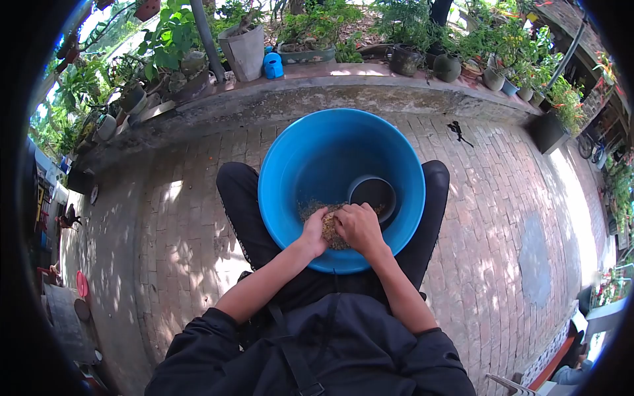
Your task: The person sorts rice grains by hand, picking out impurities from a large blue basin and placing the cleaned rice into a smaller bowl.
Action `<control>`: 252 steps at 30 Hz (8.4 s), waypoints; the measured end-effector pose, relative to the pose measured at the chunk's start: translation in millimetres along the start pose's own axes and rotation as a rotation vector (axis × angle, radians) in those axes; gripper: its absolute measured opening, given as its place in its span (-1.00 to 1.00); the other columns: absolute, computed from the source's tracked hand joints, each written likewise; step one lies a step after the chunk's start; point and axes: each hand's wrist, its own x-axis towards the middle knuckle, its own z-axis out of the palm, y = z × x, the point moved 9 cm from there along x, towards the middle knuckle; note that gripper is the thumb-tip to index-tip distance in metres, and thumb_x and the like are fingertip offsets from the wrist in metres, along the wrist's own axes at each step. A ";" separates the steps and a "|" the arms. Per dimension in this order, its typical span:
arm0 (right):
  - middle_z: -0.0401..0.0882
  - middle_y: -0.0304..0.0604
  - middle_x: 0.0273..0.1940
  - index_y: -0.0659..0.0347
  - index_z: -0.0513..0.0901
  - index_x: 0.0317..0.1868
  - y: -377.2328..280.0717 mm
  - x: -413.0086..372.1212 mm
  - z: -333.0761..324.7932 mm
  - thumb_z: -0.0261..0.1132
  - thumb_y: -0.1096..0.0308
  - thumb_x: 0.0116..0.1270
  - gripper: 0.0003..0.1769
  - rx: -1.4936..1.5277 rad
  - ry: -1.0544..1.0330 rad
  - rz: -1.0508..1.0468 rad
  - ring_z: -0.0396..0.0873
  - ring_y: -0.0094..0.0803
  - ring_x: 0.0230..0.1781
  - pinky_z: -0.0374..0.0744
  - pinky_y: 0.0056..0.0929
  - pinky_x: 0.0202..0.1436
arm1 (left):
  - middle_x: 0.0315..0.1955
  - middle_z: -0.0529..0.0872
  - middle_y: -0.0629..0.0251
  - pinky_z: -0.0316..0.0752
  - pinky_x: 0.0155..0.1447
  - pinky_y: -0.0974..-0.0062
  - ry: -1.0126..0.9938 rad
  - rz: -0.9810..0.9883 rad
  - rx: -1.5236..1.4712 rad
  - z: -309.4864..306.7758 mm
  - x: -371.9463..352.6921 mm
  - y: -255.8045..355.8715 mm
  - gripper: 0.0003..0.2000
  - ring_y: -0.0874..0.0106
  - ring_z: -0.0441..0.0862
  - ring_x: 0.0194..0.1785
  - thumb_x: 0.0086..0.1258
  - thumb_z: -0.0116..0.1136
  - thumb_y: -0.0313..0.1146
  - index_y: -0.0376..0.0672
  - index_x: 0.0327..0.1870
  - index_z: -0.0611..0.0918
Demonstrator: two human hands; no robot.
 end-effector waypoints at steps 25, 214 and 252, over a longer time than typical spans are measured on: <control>0.55 -0.06 -0.52 0.29 0.57 -0.46 19.7 -8.5 -14.5 0.35 0.44 0.04 -0.87 0.435 0.127 0.227 0.58 -0.17 -0.50 0.55 -0.26 -0.36 | -0.04 0.72 0.15 0.52 0.21 0.28 -0.068 -0.007 -0.003 12.5 -2.5 -1.7 -0.55 0.28 0.68 0.02 0.56 -0.29 -0.11 -0.23 0.07 0.61; 0.56 -0.08 -0.35 0.28 0.60 -0.26 0.2 -9.9 -6.1 0.37 0.49 0.18 -0.86 0.447 0.155 0.079 0.61 -0.18 -0.36 0.57 -0.34 -0.28 | 0.12 0.63 0.02 0.35 0.41 0.15 -0.134 0.027 -0.196 32.9 -19.5 37.1 -0.55 0.12 0.53 0.26 0.54 -0.38 -0.20 -0.32 0.09 0.55; 0.53 -0.22 -0.33 0.14 0.67 -0.19 -10.3 -8.8 -5.9 0.42 0.33 0.09 -0.75 0.132 0.186 0.028 0.57 -0.26 -0.29 0.56 -0.25 -0.24 | 0.06 0.67 0.03 0.42 0.34 0.20 -0.163 0.035 -0.172 28.3 -11.6 33.6 -0.54 0.18 0.59 0.15 0.54 -0.38 -0.17 -0.31 0.04 0.57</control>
